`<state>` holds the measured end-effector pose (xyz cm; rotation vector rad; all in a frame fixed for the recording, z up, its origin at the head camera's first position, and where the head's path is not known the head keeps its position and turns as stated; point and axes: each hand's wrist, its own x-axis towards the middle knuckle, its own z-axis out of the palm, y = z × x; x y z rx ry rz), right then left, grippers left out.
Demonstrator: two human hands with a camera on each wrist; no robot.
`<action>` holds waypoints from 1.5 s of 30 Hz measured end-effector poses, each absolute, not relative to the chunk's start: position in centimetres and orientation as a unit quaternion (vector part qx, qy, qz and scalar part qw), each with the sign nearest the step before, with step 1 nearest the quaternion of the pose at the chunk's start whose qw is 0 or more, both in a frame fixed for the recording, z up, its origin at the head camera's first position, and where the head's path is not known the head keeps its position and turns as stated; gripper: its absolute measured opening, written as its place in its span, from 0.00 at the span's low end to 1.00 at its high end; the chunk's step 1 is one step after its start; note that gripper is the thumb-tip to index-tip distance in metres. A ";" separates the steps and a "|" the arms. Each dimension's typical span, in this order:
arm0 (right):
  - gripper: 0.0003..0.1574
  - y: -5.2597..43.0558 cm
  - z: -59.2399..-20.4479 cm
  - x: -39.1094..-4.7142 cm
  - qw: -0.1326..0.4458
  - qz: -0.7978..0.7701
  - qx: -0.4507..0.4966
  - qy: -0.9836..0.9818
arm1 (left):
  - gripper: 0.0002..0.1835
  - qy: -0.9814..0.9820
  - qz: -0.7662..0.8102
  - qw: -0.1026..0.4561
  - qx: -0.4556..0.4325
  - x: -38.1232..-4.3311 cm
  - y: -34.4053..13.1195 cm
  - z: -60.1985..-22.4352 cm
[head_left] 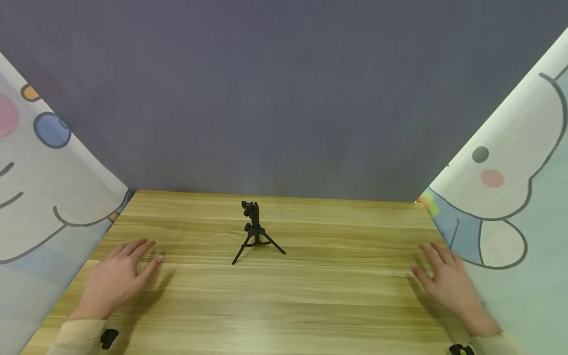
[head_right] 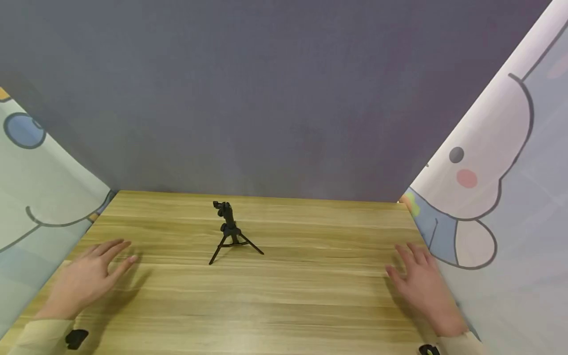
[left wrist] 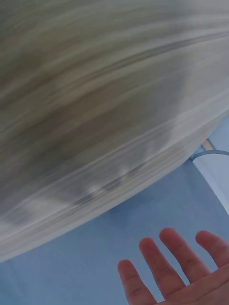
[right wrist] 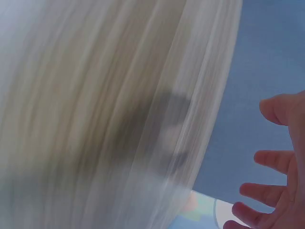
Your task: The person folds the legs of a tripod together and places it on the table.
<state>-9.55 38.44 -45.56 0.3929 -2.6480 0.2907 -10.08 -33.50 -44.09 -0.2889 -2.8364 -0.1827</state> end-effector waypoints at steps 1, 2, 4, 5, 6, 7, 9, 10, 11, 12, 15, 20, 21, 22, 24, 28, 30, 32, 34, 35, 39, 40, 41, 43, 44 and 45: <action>0.36 38.1 -45.5 -9.5 0.221 0.111 0.136 -0.959 | 0.30 -0.983 -0.072 0.139 -0.096 -10.1 -33.3 -44.1; 0.35 37.7 -45.4 -9.5 0.219 0.115 0.126 -0.961 | 0.29 -0.983 -0.081 0.135 -0.093 -10.1 -33.1 -44.2; 0.33 36.9 -45.0 -9.3 0.210 0.123 0.097 -0.965 | 0.27 -0.983 -0.090 0.133 -0.089 -10.2 -32.8 -44.3; 0.31 36.5 -44.9 -9.2 0.204 0.128 0.082 -0.967 | 0.26 -0.983 -0.092 0.133 -0.088 -10.3 -32.6 -44.4; 0.30 36.1 -44.7 -9.0 0.199 0.134 0.067 -0.968 | 0.24 -0.983 -0.094 0.134 -0.086 -10.4 -32.4 -44.4; 0.29 35.7 -44.5 -9.0 0.197 0.141 0.056 -0.969 | 0.23 -0.983 -0.098 0.131 -0.084 -10.4 -32.2 -44.5; 0.28 34.9 -44.1 -8.9 0.191 0.156 0.040 -0.968 | 0.21 -0.983 -0.106 0.124 -0.080 -10.5 -31.9 -44.6; 0.27 34.5 -43.9 -8.9 0.188 0.168 0.037 -0.967 | 0.20 -0.983 -0.111 0.122 -0.079 -10.6 -31.7 -44.6; 0.26 34.1 -43.8 -8.9 0.185 0.181 0.036 -0.965 | 0.19 -0.982 -0.118 0.122 -0.080 -10.7 -31.4 -44.6; 0.25 33.7 -43.6 -9.0 0.183 0.191 0.036 -0.964 | 0.19 -0.981 -0.126 0.120 -0.081 -10.7 -31.2 -44.7; 0.23 32.2 -43.5 -9.4 0.182 0.224 0.044 -0.956 | 0.18 -0.977 -0.149 0.122 -0.090 -11.0 -30.2 -44.8; 0.20 29.4 -44.1 -10.0 0.177 0.259 0.064 -0.947 | 0.18 -0.968 -0.199 0.115 -0.102 -11.7 -28.0 -45.1; 0.20 28.8 -44.4 -10.1 0.176 0.262 0.070 -0.946 | 0.18 -0.966 -0.210 0.113 -0.101 -11.8 -27.5 -45.1; 0.20 28.2 -44.6 -10.2 0.173 0.268 0.076 -0.945 | 0.17 -0.963 -0.221 0.113 -0.102 -11.9 -27.1 -45.3; 0.20 26.9 -45.1 -10.6 0.172 0.274 0.091 -0.942 | 0.16 -0.957 -0.244 0.120 -0.101 -12.1 -26.2 -45.6; 0.19 24.0 -45.5 -11.4 0.166 0.287 0.119 -0.936 | 0.15 -0.944 -0.294 0.113 -0.098 -12.5 -24.7 -46.0; 0.19 22.4 -45.4 -11.8 0.162 0.295 0.135 -0.932 | 0.15 -0.938 -0.315 0.101 -0.102 -12.8 -23.8 -46.1; 0.19 20.9 -45.1 -12.3 0.155 0.302 0.147 -0.929 | 0.15 -0.933 -0.332 0.087 -0.107 -13.1 -23.0 -46.2; 0.18 19.5 -44.8 -12.8 0.155 0.308 0.158 -0.925 | 0.14 -0.927 -0.349 0.078 -0.111 -13.4 -22.1 -46.2; 0.18 18.9 -44.6 -13.1 0.155 0.311 0.163 -0.923 | 0.14 -0.924 -0.357 0.075 -0.112 -13.5 -21.7 -46.2; 0.18 16.4 -44.1 -14.1 0.149 0.332 0.176 -0.915 | 0.10 -0.917 -0.373 0.076 -0.117 -14.0 -20.2 -46.2; 0.18 15.7 -43.9 -14.3 0.144 0.339 0.179 -0.912 | 0.10 -0.916 -0.375 0.079 -0.120 -14.1 -19.8 -46.1; 0.19 15.1 -43.7 -14.5 0.137 0.347 0.182 -0.910 | 0.10 -0.914 -0.377 0.081 -0.123 -14.2 -19.5 -46.1; 0.20 13.9 -43.3 -14.9 0.118 0.369 0.189 -0.902 | 0.09 -0.911 -0.382 0.083 -0.128 -14.4 -18.9 -46.0; 0.20 13.3 -43.1 -15.1 0.107 0.384 0.194 -0.896 | 0.09 -0.910 -0.385 0.084 -0.130 -14.5 -18.7 -45.9; 0.21 12.7 -42.9 -15.3 0.095 0.398 0.200 -0.890 | 0.09 -0.908 -0.389 0.083 -0.131 -14.5 -18.4 -45.9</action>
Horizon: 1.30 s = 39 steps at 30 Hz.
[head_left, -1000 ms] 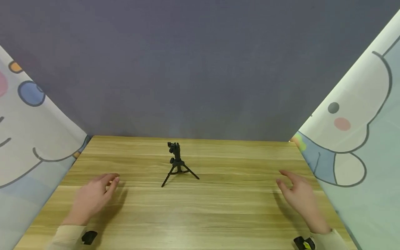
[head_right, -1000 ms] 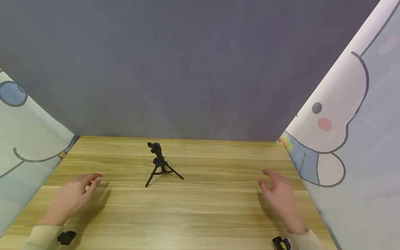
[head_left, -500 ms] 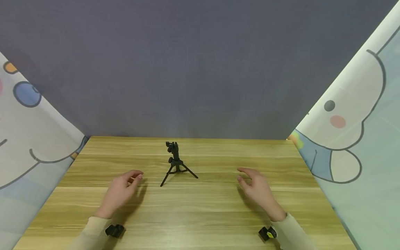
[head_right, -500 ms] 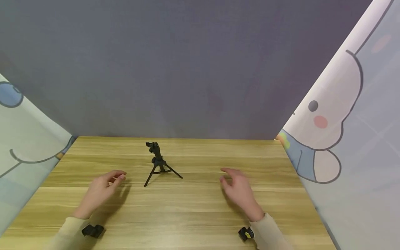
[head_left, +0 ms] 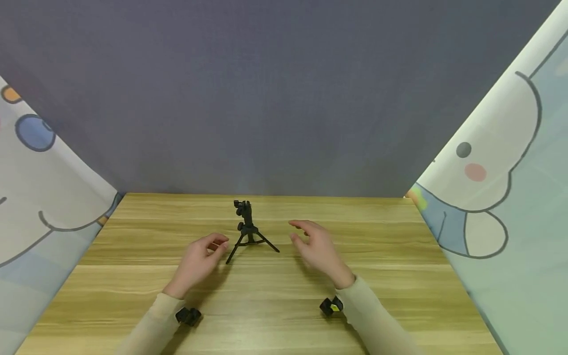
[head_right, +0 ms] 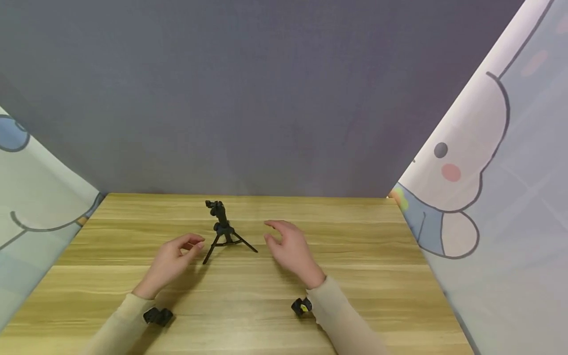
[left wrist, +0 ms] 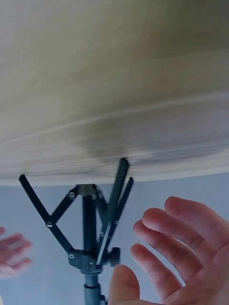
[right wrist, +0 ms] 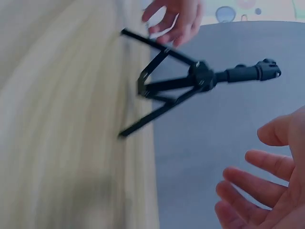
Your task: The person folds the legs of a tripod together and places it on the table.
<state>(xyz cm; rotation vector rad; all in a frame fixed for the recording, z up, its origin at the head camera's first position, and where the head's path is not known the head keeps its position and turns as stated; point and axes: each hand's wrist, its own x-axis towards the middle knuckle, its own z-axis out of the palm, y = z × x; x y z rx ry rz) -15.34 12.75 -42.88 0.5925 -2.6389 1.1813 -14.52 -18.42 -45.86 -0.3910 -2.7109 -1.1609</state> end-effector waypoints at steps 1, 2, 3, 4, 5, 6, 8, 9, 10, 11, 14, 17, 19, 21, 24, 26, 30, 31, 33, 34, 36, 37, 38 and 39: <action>0.21 12.2 -42.7 -15.6 0.084 0.416 0.205 -0.882 | 0.09 -0.907 -0.391 0.084 -0.134 -14.6 -18.2 -45.8; 0.21 11.6 -42.5 -15.9 0.073 0.434 0.211 -0.872 | 0.09 -0.906 -0.394 0.084 -0.134 -14.7 -18.0 -45.8; 0.21 11.1 -42.4 -16.2 0.064 0.453 0.217 -0.863 | 0.09 -0.905 -0.395 0.084 -0.135 -14.7 -17.8 -45.8; 0.21 10.5 -42.2 -16.5 0.055 0.470 0.222 -0.853 | 0.08 -0.904 -0.396 0.085 -0.135 -14.8 -17.6 -45.8; 0.20 10.0 -42.1 -16.8 0.052 0.481 0.228 -0.845 | 0.08 -0.904 -0.396 0.087 -0.135 -14.8 -17.4 -45.8; 0.20 9.5 -42.0 -17.0 0.049 0.493 0.233 -0.837 | 0.08 -0.903 -0.397 0.089 -0.137 -14.9 -17.3 -45.8; 0.20 8.6 -41.6 -17.4 0.047 0.514 0.242 -0.822 | 0.07 -0.905 -0.392 0.095 -0.138 -15.0 -16.9 -45.9; 0.20 8.2 -41.4 -17.5 0.049 0.521 0.246 -0.815 | 0.07 -0.905 -0.391 0.098 -0.139 -15.1 -16.8 -45.9; 0.20 7.8 -41.2 -17.7 0.050 0.528 0.252 -0.810 | 0.07 -0.904 -0.390 0.103 -0.141 -15.1 -16.7 -45.9; 0.20 7.4 -41.0 -17.8 0.052 0.533 0.256 -0.804 | 0.07 -0.904 -0.388 0.106 -0.141 -15.2 -16.6 -45.9; 0.22 6.3 -40.4 -18.1 0.060 0.545 0.270 -0.791 | 0.06 -0.902 -0.392 0.110 -0.141 -15.4 -16.3 -45.9; 0.23 5.5 -39.7 -18.3 0.076 0.545 0.274 -0.789 | 0.04 -0.899 -0.399 0.108 -0.142 -15.6 -16.1 -45.9; 0.24 4.9 -39.3 -18.4 0.087 0.545 0.277 -0.787 | 0.04 -0.899 -0.400 0.108 -0.144 -15.6 -15.9 -45.8; 0.24 4.5 -38.9 -18.6 0.097 0.547 0.282 -0.782 | 0.03 -0.900 -0.397 0.108 -0.145 -15.6 -15.9 -45.8; 0.23 3.8 -38.5 -18.8 0.106 0.551 0.297 -0.773 | 0.03 -0.903 -0.390 0.110 -0.145 -15.7 -15.9 -46.0; 0.22 3.4 -38.4 -18.9 0.111 0.549 0.302 -0.771 | 0.04 -0.903 -0.388 0.113 -0.147 -15.7 -15.9 -46.1; 0.18 2.9 -38.6 -19.1 0.119 0.546 0.300 -0.773 | 0.05 -0.903 -0.381 0.124 -0.154 -15.8 -15.7 -46.3; 0.18 2.8 -38.7 -19.1 0.120 0.548 0.298 -0.772 | 0.05 -0.904 -0.379 0.126 -0.155 -15.8 -15.7 -46.2; 0.18 2.6 -38.9 -19.1 0.122 0.554 0.294 -0.769 | 0.06 -0.904 -0.377 0.130 -0.155 -15.8 -15.5 -46.2; 0.18 2.6 -38.9 -19.1 0.122 0.560 0.292 -0.766 | 0.06 -0.905 -0.374 0.131 -0.155 -15.9 -15.4 -46.1; 0.17 2.5 -39.0 -19.1 0.124 0.568 0.287 -0.761 | 0.06 -0.906 -0.370 0.135 -0.153 -15.9 -15.1 -46.0; 0.17 2.4 -39.0 -19.1 0.126 0.569 0.285 -0.761 | 0.06 -0.907 -0.369 0.136 -0.149 -16.0 -15.0 -45.9; 0.17 2.4 -39.0 -19.1 0.128 0.570 0.283 -0.760 | 0.05 -0.908 -0.368 0.138 -0.147 -16.0 -14.8 -45.8; 0.17 2.4 -38.9 -19.0 0.128 0.571 0.279 -0.762 | 0.05 -0.909 -0.365 0.139 -0.143 -16.1 -14.7 -45.7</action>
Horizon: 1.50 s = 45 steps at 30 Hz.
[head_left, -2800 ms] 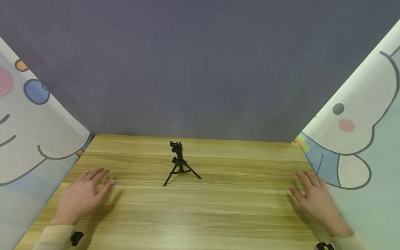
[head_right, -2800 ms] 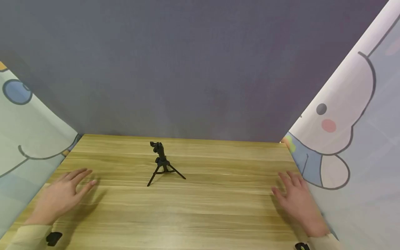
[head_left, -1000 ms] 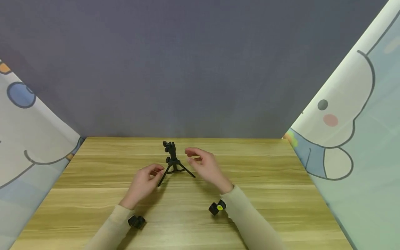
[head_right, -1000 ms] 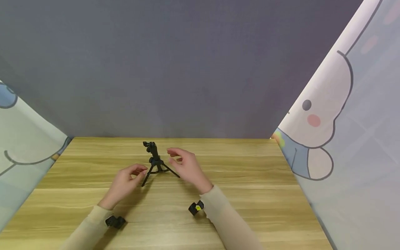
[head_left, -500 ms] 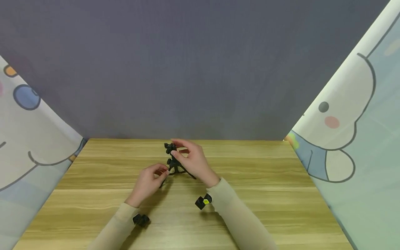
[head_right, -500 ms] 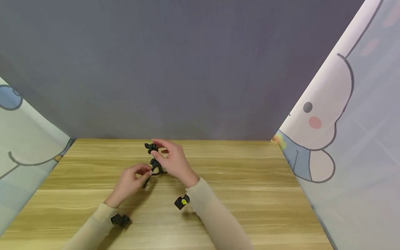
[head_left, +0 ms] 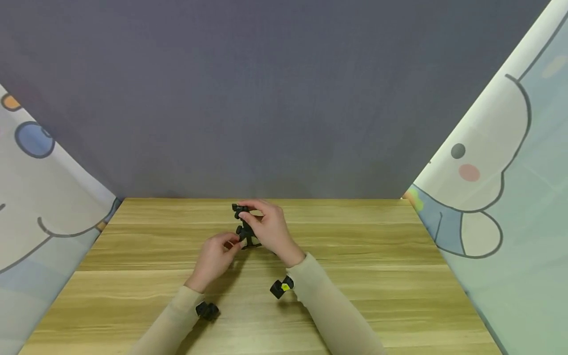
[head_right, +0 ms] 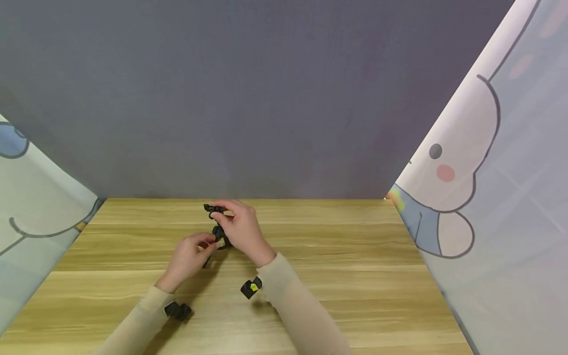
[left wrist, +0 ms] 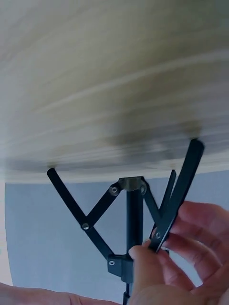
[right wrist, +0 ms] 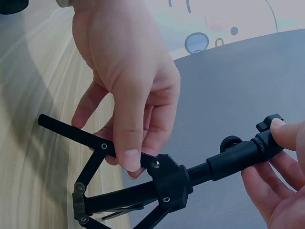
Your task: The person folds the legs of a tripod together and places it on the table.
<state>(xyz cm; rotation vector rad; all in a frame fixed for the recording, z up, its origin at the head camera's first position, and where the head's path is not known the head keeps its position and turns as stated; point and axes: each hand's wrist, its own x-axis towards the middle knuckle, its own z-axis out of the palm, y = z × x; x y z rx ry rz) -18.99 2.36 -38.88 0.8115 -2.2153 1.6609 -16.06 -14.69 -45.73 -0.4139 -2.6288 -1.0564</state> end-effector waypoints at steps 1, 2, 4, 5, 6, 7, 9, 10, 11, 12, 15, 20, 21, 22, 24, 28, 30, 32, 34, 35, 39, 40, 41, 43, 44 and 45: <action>0.17 2.3 -38.5 -18.7 0.127 0.571 0.275 -0.763 | 0.05 -0.911 -0.363 0.140 -0.139 -16.1 -14.5 -45.6; 0.16 2.3 -38.0 -18.4 0.127 0.570 0.271 -0.765 | 0.05 -0.912 -0.360 0.141 -0.136 -16.1 -14.4 -45.5; 0.16 2.2 -37.5 -18.1 0.128 0.565 0.266 -0.770 | 0.04 -0.915 -0.354 0.145 -0.129 -16.1 -14.2 -45.4; 0.16 2.1 -37.5 -18.1 0.130 0.564 0.263 -0.772 | 0.04 -0.916 -0.351 0.149 -0.128 -16.1 -14.1 -45.3; 0.16 2.1 -37.5 -18.2 0.131 0.563 0.260 -0.774 | 0.04 -0.916 -0.347 0.153 -0.126 -16.1 -14.1 -45.3; 0.16 2.1 -37.5 -18.2 0.134 0.562 0.259 -0.774 | 0.04 -0.917 -0.345 0.158 -0.126 -16.1 -14.0 -45.2; 0.16 2.0 -38.3 -18.8 0.142 0.561 0.258 -0.774 | 0.04 -0.916 -0.341 0.172 -0.127 -16.0 -13.8 -45.3; 0.16 2.0 -38.8 -19.1 0.145 0.561 0.258 -0.773 | 0.04 -0.914 -0.341 0.178 -0.126 -16.0 -13.8 -45.3; 0.16 2.0 -38.8 -19.1 0.147 0.561 0.258 -0.773 | 0.04 -0.913 -0.340 0.184 -0.126 -16.0 -13.7 -45.3; 0.16 2.1 -38.8 -19.1 0.148 0.561 0.257 -0.773 | 0.05 -0.913 -0.339 0.190 -0.125 -16.0 -13.6 -45.4; 0.15 2.1 -38.9 -19.1 0.151 0.561 0.254 -0.774 | 0.05 -0.911 -0.338 0.202 -0.122 -15.9 -13.4 -45.5; 0.14 2.0 -38.8 -19.1 0.160 0.550 0.245 -0.782 | 0.06 -0.905 -0.346 0.218 -0.121 -15.8 -13.0 -45.5; 0.14 2.0 -38.7 -19.0 0.162 0.548 0.244 -0.784 | 0.06 -0.903 -0.347 0.222 -0.121 -15.8 -13.0 -45.6; 0.14 2.0 -38.7 -19.0 0.165 0.545 0.244 -0.785 | 0.06 -0.902 -0.347 0.227 -0.121 -15.8 -13.0 -45.7; 0.14 2.0 -38.6 -19.0 0.170 0.541 0.244 -0.787 | 0.06 -0.898 -0.352 0.236 -0.119 -15.7 -12.9 -45.8; 0.14 1.9 -38.7 -18.9 0.171 0.539 0.242 -0.788 | 0.06 -0.892 -0.358 0.251 -0.115 -15.7 -12.8 -46.2; 0.14 1.9 -38.7 -18.9 0.170 0.540 0.239 -0.789 | 0.06 -0.888 -0.364 0.256 -0.113 -15.7 -12.7 -46.3; 0.13 1.8 -38.8 -18.9 0.168 0.542 0.236 -0.789 | 0.05 -0.884 -0.371 0.261 -0.111 -15.6 -12.5 -46.4; 0.13 1.9 -38.8 -18.8 0.168 0.544 0.233 -0.788 | 0.05 -0.881 -0.378 0.264 -0.108 -15.6 -12.4 -46.4; 0.13 1.9 -38.8 -18.8 0.169 0.545 0.233 -0.788 | 0.05 -0.879 -0.380 0.266 -0.106 -15.6 -12.4 -46.4; 0.13 1.9 -38.5 -18.8 0.169 0.548 0.230 -0.786 | 0.05 -0.874 -0.386 0.274 -0.104 -15.6 -12.3 -46.6; 0.13 1.9 -38.5 -18.7 0.168 0.550 0.229 -0.786 | 0.05 -0.872 -0.390 0.278 -0.105 -15.6 -12.2 -46.6; 0.13 1.9 -38.4 -18.7 0.166 0.551 0.228 -0.785 | 0.05 -0.869 -0.393 0.282 -0.106 -15.7 -12.2 -46.7; 0.12 1.8 -38.3 -18.7 0.164 0.553 0.225 -0.785 | 0.05 -0.862 -0.402 0.289 -0.108 -15.7 -12.2 -46.7; 0.12 1.8 -38.3 -18.7 0.163 0.553 0.223 -0.786 | 0.05 -0.859 -0.407 0.291 -0.109 -15.7 -12.1 -46.8; 0.11 1.8 -38.3 -18.7 0.162 0.554 0.223 -0.786 | 0.05 -0.856 -0.412 0.294 -0.108 -15.7 -12.1 -46.8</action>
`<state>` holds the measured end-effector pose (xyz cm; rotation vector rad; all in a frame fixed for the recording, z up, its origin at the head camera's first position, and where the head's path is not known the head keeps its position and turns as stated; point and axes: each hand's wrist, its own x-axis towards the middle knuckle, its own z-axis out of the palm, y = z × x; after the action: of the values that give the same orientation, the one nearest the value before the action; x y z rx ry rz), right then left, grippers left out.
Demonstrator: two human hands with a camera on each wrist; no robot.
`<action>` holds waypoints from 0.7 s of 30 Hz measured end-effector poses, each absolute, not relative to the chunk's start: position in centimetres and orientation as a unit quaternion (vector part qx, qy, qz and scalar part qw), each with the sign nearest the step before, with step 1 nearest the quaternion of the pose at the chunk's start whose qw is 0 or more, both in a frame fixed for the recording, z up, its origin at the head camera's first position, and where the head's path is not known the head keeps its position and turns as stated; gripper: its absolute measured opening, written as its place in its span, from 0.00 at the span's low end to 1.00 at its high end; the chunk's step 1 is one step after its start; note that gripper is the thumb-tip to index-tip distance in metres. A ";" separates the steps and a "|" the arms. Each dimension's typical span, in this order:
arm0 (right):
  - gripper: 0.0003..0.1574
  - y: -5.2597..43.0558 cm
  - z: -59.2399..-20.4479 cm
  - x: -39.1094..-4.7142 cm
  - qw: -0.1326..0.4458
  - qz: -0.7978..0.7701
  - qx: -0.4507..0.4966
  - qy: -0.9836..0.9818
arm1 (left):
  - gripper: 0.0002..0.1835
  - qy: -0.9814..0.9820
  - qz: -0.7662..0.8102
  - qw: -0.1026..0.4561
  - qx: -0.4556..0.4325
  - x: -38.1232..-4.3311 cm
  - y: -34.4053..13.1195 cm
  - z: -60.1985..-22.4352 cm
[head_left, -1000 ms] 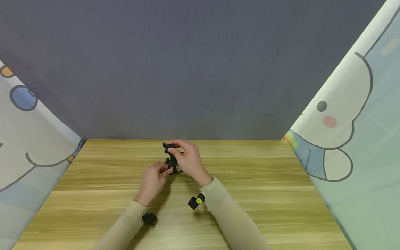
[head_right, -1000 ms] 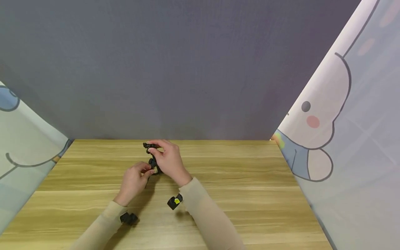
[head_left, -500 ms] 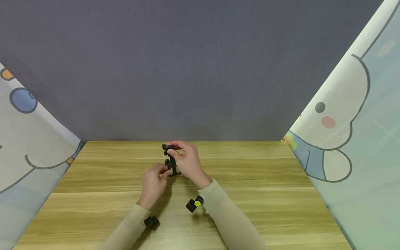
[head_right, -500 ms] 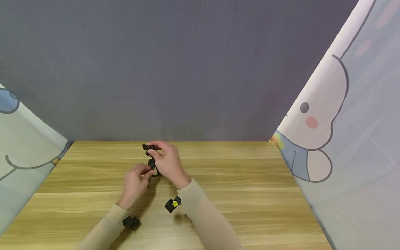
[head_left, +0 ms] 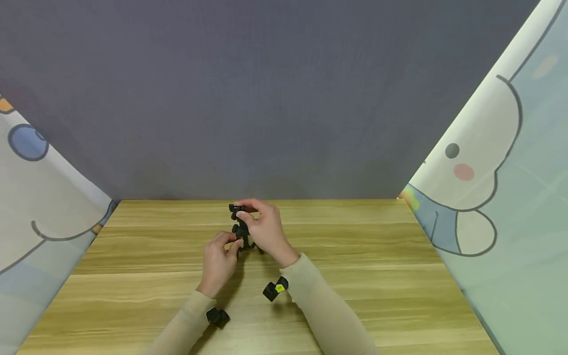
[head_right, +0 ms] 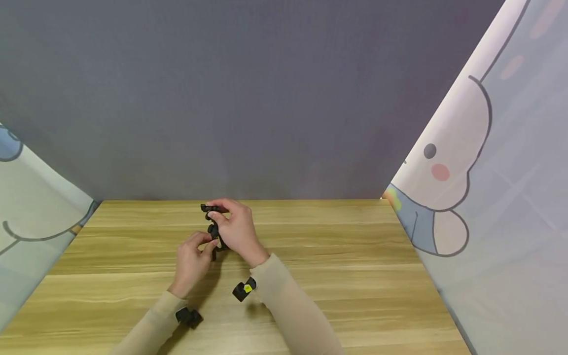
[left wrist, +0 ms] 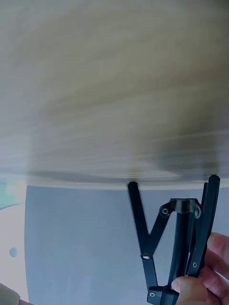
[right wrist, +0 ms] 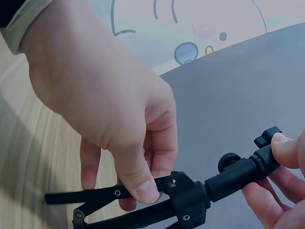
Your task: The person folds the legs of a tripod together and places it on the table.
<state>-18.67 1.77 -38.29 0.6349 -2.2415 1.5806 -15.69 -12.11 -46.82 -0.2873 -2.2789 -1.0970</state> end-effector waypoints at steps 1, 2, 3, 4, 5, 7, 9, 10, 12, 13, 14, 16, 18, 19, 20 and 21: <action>0.11 1.7 -38.3 -18.7 0.163 0.554 0.222 -0.786 | 0.05 -0.853 -0.417 0.296 -0.107 -15.7 -12.1 -46.8; 0.11 1.7 -38.3 -18.7 0.164 0.553 0.222 -0.786 | 0.05 -0.850 -0.422 0.297 -0.105 -15.7 -12.1 -46.8; 0.11 1.6 -38.3 -18.7 0.164 0.553 0.222 -0.786 | 0.05 -0.848 -0.427 0.297 -0.103 -15.7 -12.1 -46.8; 0.11 1.6 -38.3 -18.7 0.165 0.553 0.222 -0.786 | 0.05 -0.845 -0.434 0.296 -0.101 -15.8 -12.1 -46.9; 0.11 1.6 -38.3 -18.7 0.165 0.553 0.222 -0.786 | 0.05 -0.842 -0.442 0.295 -0.098 -15.8 -12.1 -46.9; 0.11 1.5 -38.4 -18.6 0.166 0.554 0.221 -0.785 | 0.04 -0.837 -0.456 0.289 -0.092 -15.8 -12.1 -46.9; 0.11 1.5 -38.4 -18.5 0.162 0.556 0.220 -0.785 | 0.04 -0.833 -0.468 0.283 -0.085 -15.9 -12.1 -46.9; 0.11 1.5 -38.4 -18.5 0.161 0.558 0.218 -0.785 | 0.04 -0.831 -0.473 0.279 -0.082 -15.9 -12.1 -46.9; 0.12 1.5 -38.4 -18.4 0.157 0.563 0.214 -0.783 | 0.04 -0.831 -0.480 0.269 -0.080 -15.9 -12.1 -46.8; 0.12 1.5 -38.4 -18.4 0.155 0.565 0.211 -0.782 | 0.04 -0.832 -0.481 0.265 -0.079 -16.0 -12.2 -46.8; 0.12 1.5 -38.4 -18.4 0.154 0.567 0.207 -0.782 | 0.04 -0.833 -0.483 0.259 -0.080 -16.0 -12.2 -46.8; 0.13 1.6 -38.4 -18.4 0.151 0.573 0.202 -0.780 | 0.04 -0.836 -0.484 0.246 -0.079 -16.0 -12.2 -46.7; 0.14 1.7 -38.4 -18.4 0.148 0.578 0.199 -0.778 | 0.04 -0.841 -0.482 0.234 -0.080 -16.0 -12.3 -46.7; 0.15 1.7 -38.5 -18.4 0.146 0.579 0.199 -0.777 | 0.04 -0.843 -0.480 0.229 -0.080 -16.0 -12.4 -46.7; 0.15 1.7 -38.5 -18.5 0.143 0.579 0.199 -0.778 | 0.03 -0.845 -0.478 0.224 -0.081 -16.0 -12.4 -46.6; 0.16 1.8 -38.5 -18.5 0.141 0.581 0.200 -0.777 | 0.03 -0.848 -0.476 0.220 -0.081 -16.0 -12.5 -46.6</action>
<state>-18.49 1.78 -38.50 0.5776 -2.2424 1.6763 -15.99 -12.50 -46.55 -0.2243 -2.3457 -1.3159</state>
